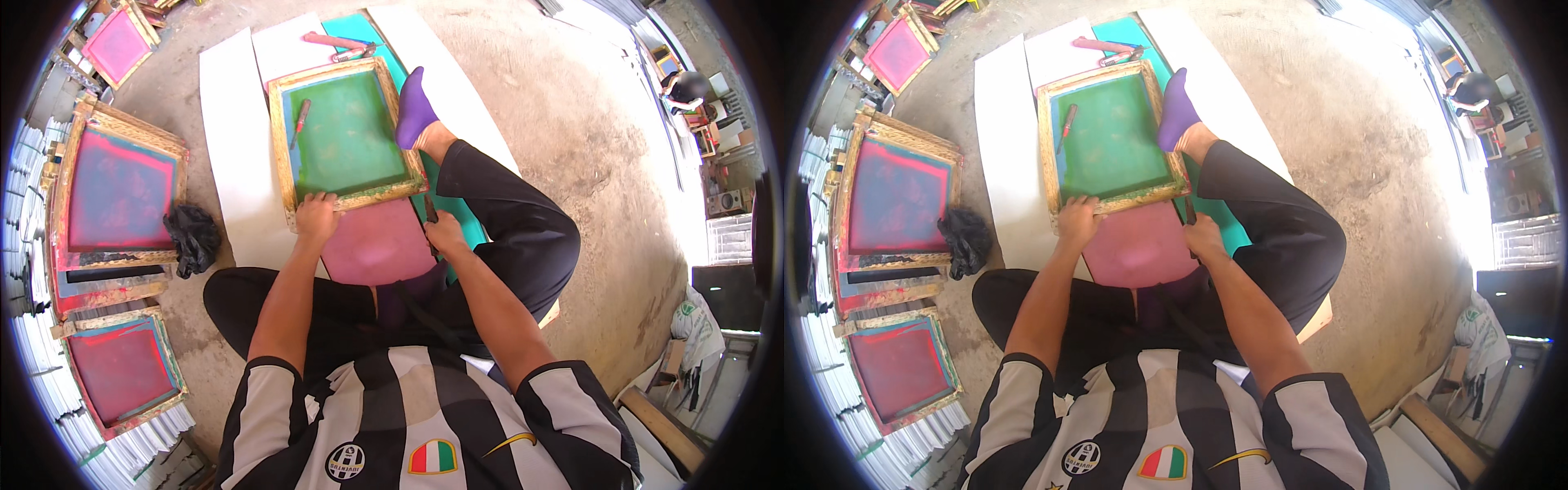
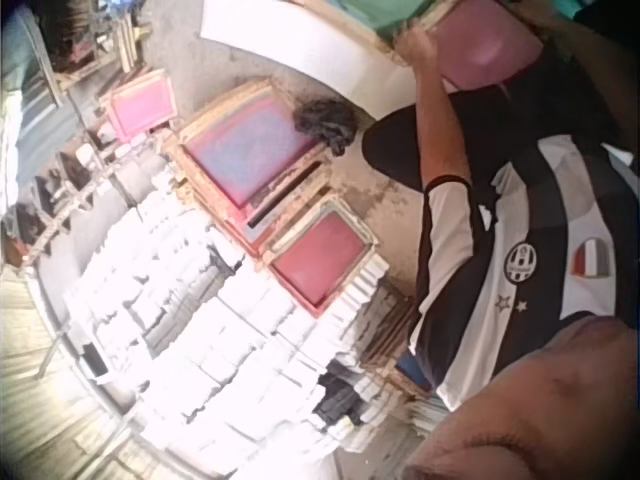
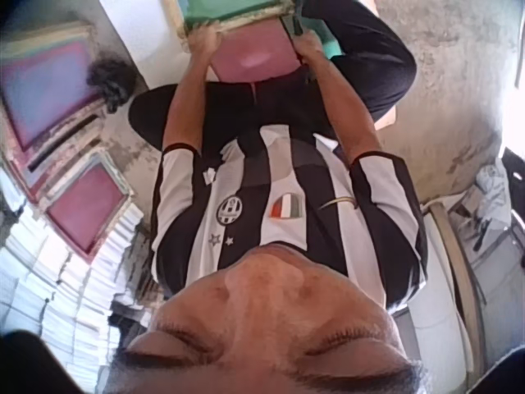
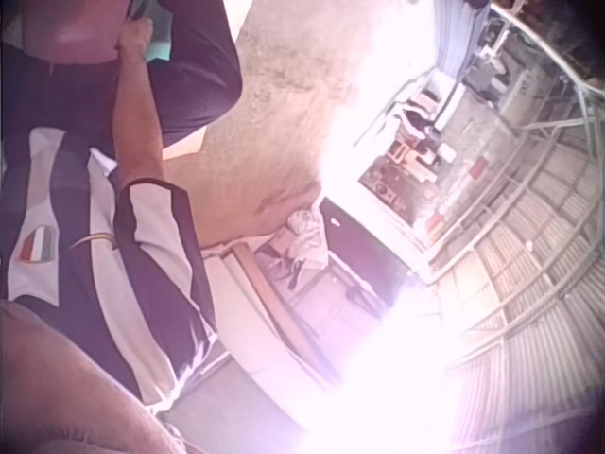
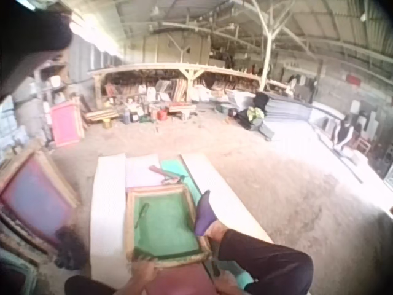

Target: The person sits on the floor and uses a screwdriver to tighten screws on a green-framed screen. They then use pliers to adjust the frame edges. Several similar frames are stacked nearby.

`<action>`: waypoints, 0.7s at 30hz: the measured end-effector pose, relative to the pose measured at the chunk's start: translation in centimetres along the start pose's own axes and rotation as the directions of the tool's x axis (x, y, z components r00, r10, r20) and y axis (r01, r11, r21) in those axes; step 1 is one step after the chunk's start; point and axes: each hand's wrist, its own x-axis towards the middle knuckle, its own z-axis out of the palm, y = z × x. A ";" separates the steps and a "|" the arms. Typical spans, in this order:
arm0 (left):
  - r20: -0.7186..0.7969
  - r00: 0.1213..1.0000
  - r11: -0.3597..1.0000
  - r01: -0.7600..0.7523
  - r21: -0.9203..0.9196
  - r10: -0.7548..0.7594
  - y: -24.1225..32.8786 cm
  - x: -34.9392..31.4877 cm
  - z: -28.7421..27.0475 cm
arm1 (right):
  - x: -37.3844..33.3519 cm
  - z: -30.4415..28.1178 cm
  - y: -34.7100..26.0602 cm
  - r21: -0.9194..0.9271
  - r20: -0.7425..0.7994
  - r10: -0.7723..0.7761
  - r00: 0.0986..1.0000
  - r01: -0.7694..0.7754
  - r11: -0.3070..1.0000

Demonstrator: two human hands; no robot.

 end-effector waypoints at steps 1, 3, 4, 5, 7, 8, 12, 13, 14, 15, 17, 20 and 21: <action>-0.023 1.000 1.000 -0.007 -0.017 0.007 0.1 -0.1 0.1 | 0.3 -0.3 0.7 -0.007 -0.014 -0.003 1.000 0.003 1.000; -0.049 0.999 0.999 -0.012 -0.037 0.010 0.1 -0.1 0.0 | 0.6 -0.7 1.4 0.041 0.006 0.062 0.998 -0.062 0.997; -0.047 0.999 0.999 -0.001 -0.034 -0.001 -0.2 -0.5 -0.3 | -0.7 -1.2 -0.3 0.094 0.054 0.126 0.991 -0.131 0.987; -0.045 0.999 0.999 0.010 -0.030 -0.011 -0.6 -0.9 -0.5 | -1.2 -1.3 -1.1 0.143 0.105 0.187 0.977 -0.201 0.969; -0.046 0.999 0.998 -0.002 -0.059 -0.001 0.2 -0.3 -0.4 | 0.5 -1.2 1.7 0.064 -0.013 0.051 0.999 -0.050 0.997; -0.044 0.999 0.997 -0.007 -0.071 0.004 0.6 -0.1 -0.3 | 1.3 -1.3 3.2 0.038 -0.028 0.025 0.999 -0.024 0.999; -0.013 1.000 0.998 0.012 -0.063 -0.013 -0.1 -0.5 -0.8 | 0.8 -1.6 0.3 -0.042 0.032 -0.003 0.999 0.005 0.999; -0.009 1.000 0.998 0.012 -0.065 -0.013 -0.2 -0.5 -0.8 | 0.7 -1.8 -0.2 -0.095 0.021 -0.037 0.999 0.039 0.995; -0.004 1.000 0.998 0.013 -0.067 -0.013 -0.1 -0.5 -0.7 | 0.6 -2.0 -0.5 -0.149 0.013 -0.071 0.997 0.072 0.986; -0.002 1.000 0.998 0.015 -0.069 -0.015 0.0 -0.4 -0.7 | 0.5 -2.1 -0.8 -0.174 0.010 -0.071 0.997 0.072 0.982; 0.002 1.000 0.997 0.020 -0.071 -0.020 0.2 -0.4 -0.7 | 0.4 -2.3 -1.1 -0.223 0.006 -0.073 0.997 0.072 0.972; 0.006 1.000 0.997 0.021 -0.077 -0.021 0.2 -0.3 -0.7 | 0.5 -2.2 -1.4 -0.287 0.004 -0.064 0.998 0.063 0.956; 0.000 1.000 0.997 0.018 -0.078 -0.018 0.2 -0.3 -0.7 | 0.5 -2.2 -1.6 -0.293 0.007 -0.054 0.998 0.054 0.955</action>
